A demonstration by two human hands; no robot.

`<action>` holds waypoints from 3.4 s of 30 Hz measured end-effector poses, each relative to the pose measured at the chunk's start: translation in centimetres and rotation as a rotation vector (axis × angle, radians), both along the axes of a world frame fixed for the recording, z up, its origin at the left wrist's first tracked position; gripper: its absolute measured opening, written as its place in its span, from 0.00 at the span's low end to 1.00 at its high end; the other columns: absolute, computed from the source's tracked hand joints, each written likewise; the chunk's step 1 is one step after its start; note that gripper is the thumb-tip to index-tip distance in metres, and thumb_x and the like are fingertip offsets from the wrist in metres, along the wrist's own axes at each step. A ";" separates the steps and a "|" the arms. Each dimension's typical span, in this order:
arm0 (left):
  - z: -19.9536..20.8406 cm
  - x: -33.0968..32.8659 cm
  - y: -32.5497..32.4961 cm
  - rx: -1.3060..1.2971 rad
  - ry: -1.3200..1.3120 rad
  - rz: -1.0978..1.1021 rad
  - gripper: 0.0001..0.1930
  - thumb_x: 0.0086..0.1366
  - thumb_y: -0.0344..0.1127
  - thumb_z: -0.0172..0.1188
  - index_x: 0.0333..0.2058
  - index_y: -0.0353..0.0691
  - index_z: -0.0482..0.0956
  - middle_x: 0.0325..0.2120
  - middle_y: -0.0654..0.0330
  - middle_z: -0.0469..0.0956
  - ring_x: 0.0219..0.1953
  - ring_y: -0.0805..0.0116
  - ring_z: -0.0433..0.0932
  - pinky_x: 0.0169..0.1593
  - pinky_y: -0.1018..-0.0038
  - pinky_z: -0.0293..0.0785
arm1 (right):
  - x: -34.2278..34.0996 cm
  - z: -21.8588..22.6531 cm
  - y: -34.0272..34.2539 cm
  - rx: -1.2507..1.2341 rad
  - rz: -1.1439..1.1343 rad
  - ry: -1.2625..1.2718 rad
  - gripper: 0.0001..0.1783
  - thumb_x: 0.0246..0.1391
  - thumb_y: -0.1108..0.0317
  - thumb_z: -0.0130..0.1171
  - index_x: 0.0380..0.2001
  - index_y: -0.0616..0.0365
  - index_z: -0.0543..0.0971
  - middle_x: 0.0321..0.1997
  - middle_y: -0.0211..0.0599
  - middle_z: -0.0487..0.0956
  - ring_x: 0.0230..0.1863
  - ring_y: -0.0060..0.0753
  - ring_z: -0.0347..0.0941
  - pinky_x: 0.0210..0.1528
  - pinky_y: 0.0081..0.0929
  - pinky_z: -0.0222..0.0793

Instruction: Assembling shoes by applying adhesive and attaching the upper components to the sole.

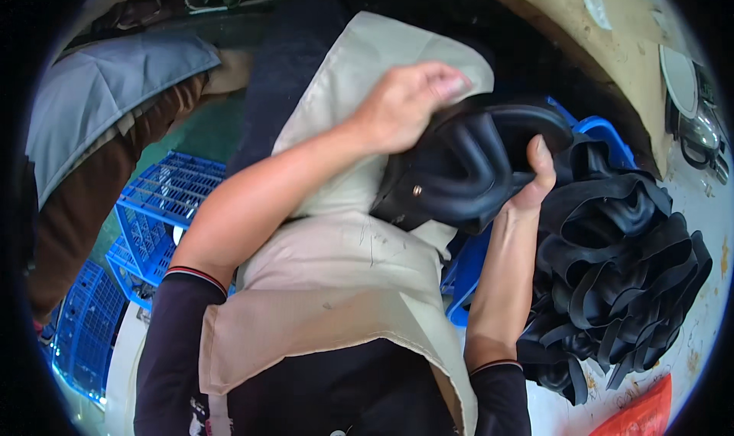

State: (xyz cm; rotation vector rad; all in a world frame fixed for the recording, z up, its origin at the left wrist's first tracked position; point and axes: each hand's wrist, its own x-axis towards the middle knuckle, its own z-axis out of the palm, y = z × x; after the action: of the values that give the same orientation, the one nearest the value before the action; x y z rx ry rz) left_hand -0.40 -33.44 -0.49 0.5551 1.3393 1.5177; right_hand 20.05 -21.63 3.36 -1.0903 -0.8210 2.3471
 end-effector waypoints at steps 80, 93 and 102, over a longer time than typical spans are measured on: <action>19.5 -6.0 6.9 -0.301 0.468 -0.414 0.18 0.70 0.41 0.61 0.26 0.33 0.84 0.19 0.65 0.76 0.20 0.79 0.66 0.26 0.82 0.67 | -7.2 14.4 0.0 0.445 0.604 -0.225 0.14 0.54 0.61 0.62 0.30 0.64 0.84 0.25 0.34 0.82 0.26 0.24 0.74 0.31 0.23 0.69; 18.6 -9.4 5.6 -0.263 0.297 -0.549 0.20 0.70 0.44 0.62 0.23 0.34 0.83 0.16 0.69 0.70 0.19 0.79 0.61 0.24 0.81 0.60 | -8.4 14.9 0.4 0.722 0.568 -0.507 0.16 0.52 0.60 0.67 0.26 0.65 0.81 0.19 0.32 0.78 0.19 0.27 0.68 0.27 0.24 0.66; 19.1 -9.4 3.2 -0.346 0.489 -0.301 0.19 0.69 0.43 0.62 0.24 0.34 0.83 0.16 0.70 0.68 0.19 0.80 0.58 0.24 0.81 0.58 | -11.1 14.1 -1.5 0.729 0.612 -0.491 0.17 0.56 0.60 0.65 0.26 0.66 0.79 0.21 0.32 0.78 0.23 0.23 0.68 0.28 0.22 0.64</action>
State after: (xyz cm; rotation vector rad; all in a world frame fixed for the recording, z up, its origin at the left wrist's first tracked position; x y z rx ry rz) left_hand -9.76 -30.23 18.65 0.8926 1.7514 0.9058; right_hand 8.95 -23.13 17.41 -1.1777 -2.2316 1.8628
